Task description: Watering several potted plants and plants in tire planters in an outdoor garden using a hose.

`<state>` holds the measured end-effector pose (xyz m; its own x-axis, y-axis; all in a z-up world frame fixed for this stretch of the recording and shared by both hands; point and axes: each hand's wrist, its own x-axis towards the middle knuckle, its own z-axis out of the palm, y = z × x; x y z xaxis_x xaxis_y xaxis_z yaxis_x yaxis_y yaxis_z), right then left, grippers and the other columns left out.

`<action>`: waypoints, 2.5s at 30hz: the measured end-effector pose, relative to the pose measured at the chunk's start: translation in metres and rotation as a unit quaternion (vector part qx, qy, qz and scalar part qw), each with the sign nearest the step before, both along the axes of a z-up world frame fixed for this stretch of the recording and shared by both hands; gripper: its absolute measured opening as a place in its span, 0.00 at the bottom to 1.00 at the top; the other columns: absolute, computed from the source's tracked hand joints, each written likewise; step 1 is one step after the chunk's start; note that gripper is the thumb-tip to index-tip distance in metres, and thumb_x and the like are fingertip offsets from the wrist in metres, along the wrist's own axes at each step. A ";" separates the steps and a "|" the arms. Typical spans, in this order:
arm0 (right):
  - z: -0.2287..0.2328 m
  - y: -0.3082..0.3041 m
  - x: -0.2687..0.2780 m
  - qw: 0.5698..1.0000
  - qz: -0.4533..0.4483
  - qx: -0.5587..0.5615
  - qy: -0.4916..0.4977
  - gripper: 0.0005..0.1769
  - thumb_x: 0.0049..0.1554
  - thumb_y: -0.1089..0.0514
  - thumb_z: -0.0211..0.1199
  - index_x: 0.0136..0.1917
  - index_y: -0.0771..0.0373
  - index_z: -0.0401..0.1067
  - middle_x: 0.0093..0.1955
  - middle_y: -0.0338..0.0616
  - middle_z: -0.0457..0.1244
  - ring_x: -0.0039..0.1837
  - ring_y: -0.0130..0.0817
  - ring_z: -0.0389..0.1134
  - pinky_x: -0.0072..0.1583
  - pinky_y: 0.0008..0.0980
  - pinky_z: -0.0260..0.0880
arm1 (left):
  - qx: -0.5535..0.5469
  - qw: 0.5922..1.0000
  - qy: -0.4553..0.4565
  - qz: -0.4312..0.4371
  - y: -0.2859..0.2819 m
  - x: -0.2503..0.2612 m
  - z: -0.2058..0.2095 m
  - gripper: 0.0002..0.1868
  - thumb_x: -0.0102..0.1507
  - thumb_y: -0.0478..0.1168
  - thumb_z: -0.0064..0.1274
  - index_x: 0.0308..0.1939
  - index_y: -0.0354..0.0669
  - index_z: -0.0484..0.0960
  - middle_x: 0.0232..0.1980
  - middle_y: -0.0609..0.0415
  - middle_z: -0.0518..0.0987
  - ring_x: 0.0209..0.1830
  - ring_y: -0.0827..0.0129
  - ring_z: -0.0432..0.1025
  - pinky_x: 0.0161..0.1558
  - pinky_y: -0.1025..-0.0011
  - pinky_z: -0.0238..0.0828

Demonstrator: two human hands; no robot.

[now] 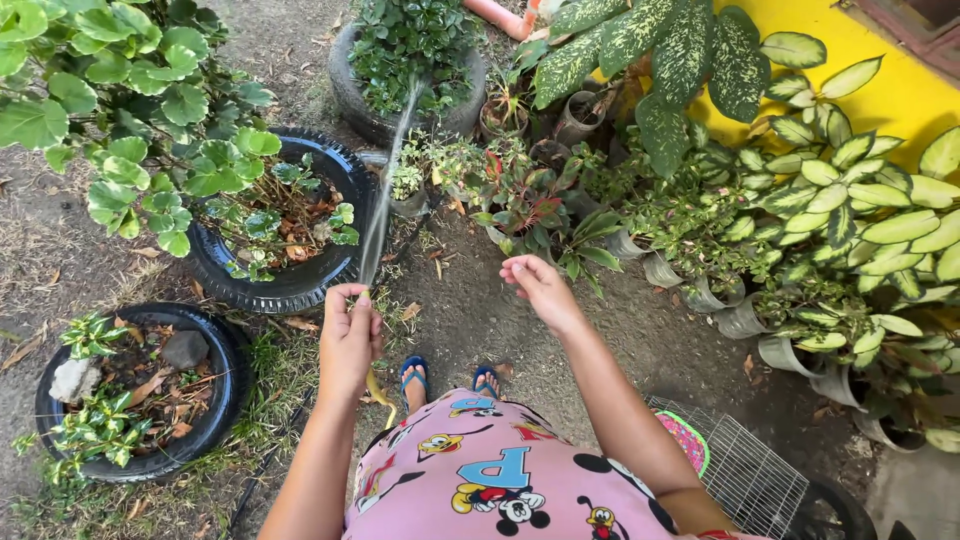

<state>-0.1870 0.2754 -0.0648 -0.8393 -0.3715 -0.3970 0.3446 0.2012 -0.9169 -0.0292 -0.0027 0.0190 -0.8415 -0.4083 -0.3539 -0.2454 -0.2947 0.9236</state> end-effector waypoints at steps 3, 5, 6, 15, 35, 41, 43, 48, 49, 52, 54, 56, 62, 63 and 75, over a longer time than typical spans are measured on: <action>-0.002 0.003 0.000 1.000 0.001 0.002 0.001 0.14 0.66 0.49 0.53 0.59 0.55 0.74 0.56 0.32 0.70 0.58 0.22 0.68 0.57 0.28 0.66 | 0.003 1.000 -0.003 0.003 0.000 0.000 -0.001 0.06 0.73 0.42 0.40 0.53 0.51 0.67 0.25 0.62 0.66 0.16 0.82 0.56 0.17 0.80 0.48; 0.002 0.003 0.002 1.000 0.001 0.006 0.004 0.14 0.66 0.50 0.53 0.59 0.55 0.74 0.56 0.32 0.70 0.58 0.22 0.69 0.57 0.28 0.66 | 0.000 1.000 -0.001 -0.003 0.002 0.000 0.001 0.06 0.73 0.42 0.40 0.53 0.51 0.67 0.25 0.62 0.66 0.15 0.82 0.56 0.17 0.80 0.48; 0.004 0.003 0.002 1.000 0.002 0.011 0.007 0.14 0.66 0.50 0.53 0.59 0.55 0.75 0.55 0.33 0.70 0.58 0.21 0.69 0.57 0.28 0.67 | -0.004 1.000 0.001 -0.009 0.002 0.000 0.001 0.06 0.73 0.42 0.40 0.53 0.51 0.67 0.25 0.62 0.67 0.15 0.81 0.56 0.17 0.80 0.48; 0.002 0.013 0.004 1.000 -0.008 -0.001 -0.002 0.15 0.66 0.50 0.53 0.60 0.56 0.74 0.55 0.33 0.70 0.57 0.22 0.68 0.57 0.28 0.67 | -0.015 0.998 -0.021 -0.053 0.015 -0.007 0.002 0.07 0.72 0.42 0.41 0.54 0.52 0.68 0.25 0.62 0.67 0.15 0.81 0.57 0.17 0.80 0.49; 0.003 0.060 0.021 0.995 -0.095 -0.009 0.014 0.14 0.66 0.50 0.53 0.59 0.56 0.74 0.55 0.34 0.71 0.57 0.23 0.69 0.56 0.28 0.67 | -0.034 0.984 -0.008 -0.175 0.045 -0.034 -0.001 0.07 0.72 0.43 0.42 0.54 0.51 0.67 0.24 0.63 0.66 0.17 0.82 0.58 0.17 0.80 0.53; 0.012 0.048 0.020 0.996 -0.092 0.005 0.007 0.14 0.66 0.51 0.53 0.59 0.56 0.74 0.55 0.33 0.70 0.56 0.23 0.68 0.56 0.28 0.67 | -0.017 0.997 0.019 -0.077 0.023 -0.040 -0.012 0.06 0.73 0.43 0.40 0.53 0.51 0.66 0.26 0.62 0.67 0.15 0.81 0.56 0.16 0.79 0.48; 0.009 0.044 0.018 0.996 -0.088 0.008 0.003 0.14 0.66 0.51 0.53 0.60 0.56 0.74 0.55 0.33 0.71 0.56 0.22 0.68 0.55 0.28 0.66 | 0.007 0.999 0.026 -0.030 0.013 -0.039 -0.015 0.06 0.73 0.42 0.41 0.53 0.51 0.65 0.27 0.62 0.67 0.16 0.81 0.55 0.16 0.79 0.47; 0.006 0.034 0.014 0.998 -0.063 -0.013 0.004 0.14 0.66 0.51 0.53 0.60 0.56 0.74 0.57 0.33 0.70 0.58 0.21 0.68 0.57 0.27 0.67 | 0.070 0.997 0.044 -0.002 -0.004 -0.031 -0.022 0.06 0.72 0.41 0.40 0.53 0.53 0.65 0.26 0.61 0.68 0.14 0.81 0.54 0.16 0.79 0.47; 0.006 0.033 0.014 0.998 -0.060 -0.014 0.003 0.14 0.66 0.51 0.53 0.60 0.56 0.74 0.57 0.33 0.70 0.58 0.21 0.68 0.57 0.27 0.67 | 0.069 0.997 0.044 0.000 -0.005 -0.029 -0.025 0.06 0.72 0.41 0.40 0.53 0.53 0.65 0.26 0.61 0.68 0.14 0.81 0.54 0.16 0.79 0.47; 0.007 0.028 0.013 0.999 -0.043 -0.004 0.005 0.15 0.66 0.50 0.52 0.60 0.56 0.74 0.57 0.33 0.70 0.58 0.22 0.69 0.57 0.27 0.66 | 0.061 0.997 0.040 0.002 -0.008 -0.024 -0.031 0.06 0.72 0.40 0.40 0.53 0.52 0.64 0.26 0.60 0.68 0.15 0.81 0.55 0.16 0.80 0.47; 0.008 0.027 0.012 0.999 -0.043 -0.003 0.000 0.15 0.66 0.50 0.52 0.59 0.55 0.74 0.57 0.32 0.70 0.59 0.21 0.69 0.57 0.28 0.66 | 0.049 0.998 0.036 0.001 -0.006 -0.019 -0.030 0.07 0.72 0.40 0.41 0.54 0.51 0.64 0.26 0.60 0.67 0.15 0.80 0.55 0.17 0.79 0.48; 0.004 0.028 0.012 0.999 -0.038 -0.004 0.003 0.15 0.66 0.50 0.53 0.59 0.55 0.74 0.57 0.32 0.70 0.59 0.21 0.69 0.57 0.28 0.66 | 0.053 0.998 0.037 -0.002 -0.005 -0.017 -0.035 0.07 0.72 0.40 0.41 0.54 0.51 0.64 0.26 0.60 0.67 0.15 0.81 0.55 0.17 0.79 0.48; -0.002 0.030 0.009 1.000 -0.028 -0.010 0.005 0.15 0.66 0.50 0.53 0.59 0.55 0.74 0.56 0.33 0.70 0.58 0.23 0.68 0.58 0.28 0.66 | 0.055 0.998 0.021 -0.002 0.004 -0.013 -0.031 0.08 0.72 0.40 0.40 0.55 0.49 0.65 0.27 0.60 0.68 0.15 0.81 0.55 0.17 0.80 0.48; -0.003 0.030 0.010 1.000 -0.027 -0.012 0.004 0.15 0.66 0.50 0.53 0.59 0.56 0.74 0.56 0.34 0.70 0.58 0.23 0.68 0.57 0.28 0.66 | 0.059 0.998 0.015 0.002 0.006 -0.013 -0.029 0.08 0.72 0.40 0.40 0.54 0.49 0.66 0.27 0.60 0.68 0.14 0.81 0.55 0.16 0.79 0.48; -0.004 0.034 0.005 1.000 -0.007 -0.012 -0.005 0.15 0.66 0.50 0.54 0.59 0.57 0.74 0.55 0.35 0.70 0.58 0.24 0.68 0.56 0.28 0.66 | 0.040 0.999 0.009 0.019 0.018 -0.003 -0.027 0.07 0.72 0.40 0.40 0.54 0.50 0.66 0.27 0.60 0.67 0.15 0.81 0.56 0.17 0.80 0.50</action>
